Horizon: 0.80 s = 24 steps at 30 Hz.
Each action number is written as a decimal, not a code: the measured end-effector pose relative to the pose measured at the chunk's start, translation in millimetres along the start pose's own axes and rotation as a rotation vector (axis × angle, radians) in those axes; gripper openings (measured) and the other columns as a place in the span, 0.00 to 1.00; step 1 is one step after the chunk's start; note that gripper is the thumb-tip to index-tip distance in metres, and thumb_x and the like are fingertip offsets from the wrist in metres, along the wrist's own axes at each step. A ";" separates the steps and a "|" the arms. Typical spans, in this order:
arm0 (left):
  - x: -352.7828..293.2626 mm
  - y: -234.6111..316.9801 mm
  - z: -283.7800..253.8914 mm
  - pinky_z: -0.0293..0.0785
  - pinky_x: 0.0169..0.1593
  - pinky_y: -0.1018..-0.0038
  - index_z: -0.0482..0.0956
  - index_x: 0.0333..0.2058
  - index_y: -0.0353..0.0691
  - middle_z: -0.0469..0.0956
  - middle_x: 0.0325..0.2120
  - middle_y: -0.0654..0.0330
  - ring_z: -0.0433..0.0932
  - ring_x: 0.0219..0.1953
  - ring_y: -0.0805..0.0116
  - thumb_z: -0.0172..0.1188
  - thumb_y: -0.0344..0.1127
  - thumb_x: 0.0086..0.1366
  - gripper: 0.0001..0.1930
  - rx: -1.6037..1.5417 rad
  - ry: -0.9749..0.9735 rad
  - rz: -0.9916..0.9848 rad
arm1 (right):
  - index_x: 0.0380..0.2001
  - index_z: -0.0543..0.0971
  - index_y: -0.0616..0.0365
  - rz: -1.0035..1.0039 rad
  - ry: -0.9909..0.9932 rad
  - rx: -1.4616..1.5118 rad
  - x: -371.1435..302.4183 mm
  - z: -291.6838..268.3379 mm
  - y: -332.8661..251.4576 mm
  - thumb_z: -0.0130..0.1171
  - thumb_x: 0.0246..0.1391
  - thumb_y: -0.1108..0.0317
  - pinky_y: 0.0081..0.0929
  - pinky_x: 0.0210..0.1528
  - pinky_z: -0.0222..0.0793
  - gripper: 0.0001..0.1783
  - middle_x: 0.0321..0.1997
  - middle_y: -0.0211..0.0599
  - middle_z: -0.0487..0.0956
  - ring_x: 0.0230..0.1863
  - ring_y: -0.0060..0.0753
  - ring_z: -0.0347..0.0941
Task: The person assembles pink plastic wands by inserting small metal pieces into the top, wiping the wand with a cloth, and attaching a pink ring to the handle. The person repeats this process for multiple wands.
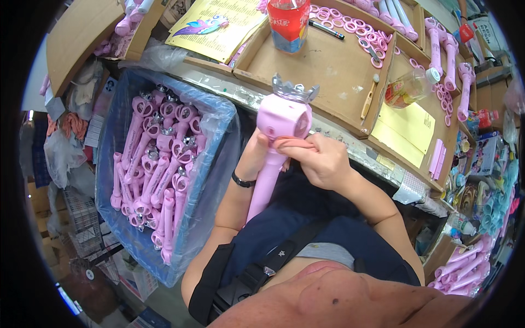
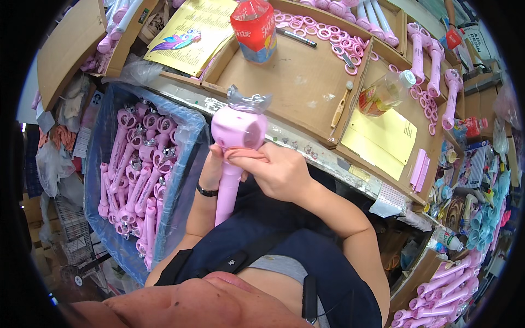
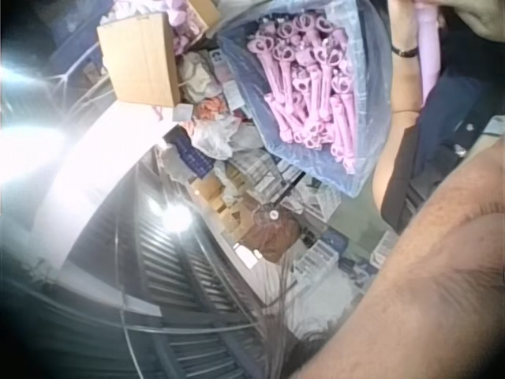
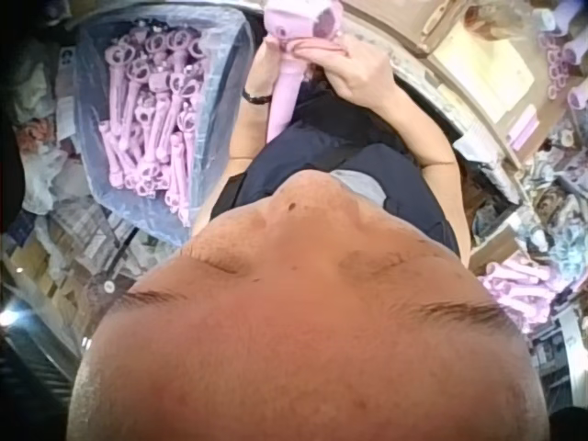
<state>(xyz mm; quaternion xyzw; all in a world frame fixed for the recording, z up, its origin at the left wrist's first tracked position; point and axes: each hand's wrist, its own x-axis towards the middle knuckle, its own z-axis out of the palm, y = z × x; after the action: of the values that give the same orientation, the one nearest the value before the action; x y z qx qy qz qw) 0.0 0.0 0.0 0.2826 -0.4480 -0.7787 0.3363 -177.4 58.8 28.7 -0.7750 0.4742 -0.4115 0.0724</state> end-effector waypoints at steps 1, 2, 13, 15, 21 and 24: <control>-1.5 -0.9 -3.6 0.69 0.14 0.80 0.58 0.57 0.34 0.76 0.34 0.51 0.72 0.12 0.68 0.42 0.77 0.52 0.50 -0.117 -0.144 -0.053 | 0.46 0.79 0.51 -0.003 0.071 0.070 -1.0 -0.4 4.3 0.55 0.34 0.80 0.26 0.30 0.73 0.29 0.32 0.36 0.80 0.25 0.35 0.75; -2.8 -3.2 -5.2 0.69 0.14 0.79 0.64 0.52 0.32 0.75 0.27 0.53 0.73 0.13 0.69 0.47 0.77 0.48 0.50 -0.359 -0.132 -0.089 | 0.46 0.79 0.52 -0.005 0.141 0.135 -3.4 -1.2 7.2 0.52 0.34 0.82 0.28 0.29 0.73 0.29 0.27 0.33 0.79 0.24 0.36 0.74; 6.9 -27.4 2.1 0.65 0.11 0.77 0.53 0.60 0.38 0.70 0.30 0.45 0.70 0.11 0.62 0.50 0.76 0.50 0.52 -1.210 -0.633 -0.192 | 0.50 0.74 0.63 0.212 0.247 0.498 -0.6 -28.6 12.9 0.48 0.44 0.84 0.24 0.37 0.72 0.26 0.38 0.43 0.79 0.32 0.30 0.75; 4.8 -29.1 2.3 0.65 0.11 0.77 0.54 0.60 0.38 0.70 0.29 0.45 0.70 0.12 0.62 0.49 0.76 0.51 0.51 -1.194 -0.582 -0.203 | 0.50 0.75 0.59 0.185 0.175 0.352 8.9 -31.4 11.9 0.51 0.42 0.81 0.25 0.34 0.72 0.26 0.34 0.41 0.79 0.29 0.33 0.75; 7.6 -29.8 -2.0 0.65 0.10 0.77 0.59 0.57 0.36 0.73 0.29 0.44 0.70 0.10 0.63 0.45 0.77 0.52 0.50 -1.199 -0.610 -0.153 | 0.48 0.78 0.44 0.107 0.139 -0.091 28.4 -10.3 -16.8 0.58 0.41 0.70 0.32 0.20 0.68 0.25 0.20 0.34 0.72 0.17 0.37 0.69; 0.9 -29.1 2.4 0.65 0.09 0.78 0.59 0.56 0.36 0.74 0.28 0.45 0.70 0.10 0.64 0.40 0.79 0.51 0.50 -1.067 -0.373 -0.078 | 0.47 0.78 0.50 0.139 0.094 -0.007 29.1 -12.0 -19.3 0.54 0.40 0.75 0.29 0.24 0.70 0.25 0.25 0.36 0.76 0.21 0.36 0.72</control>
<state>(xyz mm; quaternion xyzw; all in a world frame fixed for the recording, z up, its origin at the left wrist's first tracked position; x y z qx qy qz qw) -10.2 11.3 -24.9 -0.0526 -0.0337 -0.9458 0.3187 -166.7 49.4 62.7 -0.7204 0.5309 -0.4399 0.0758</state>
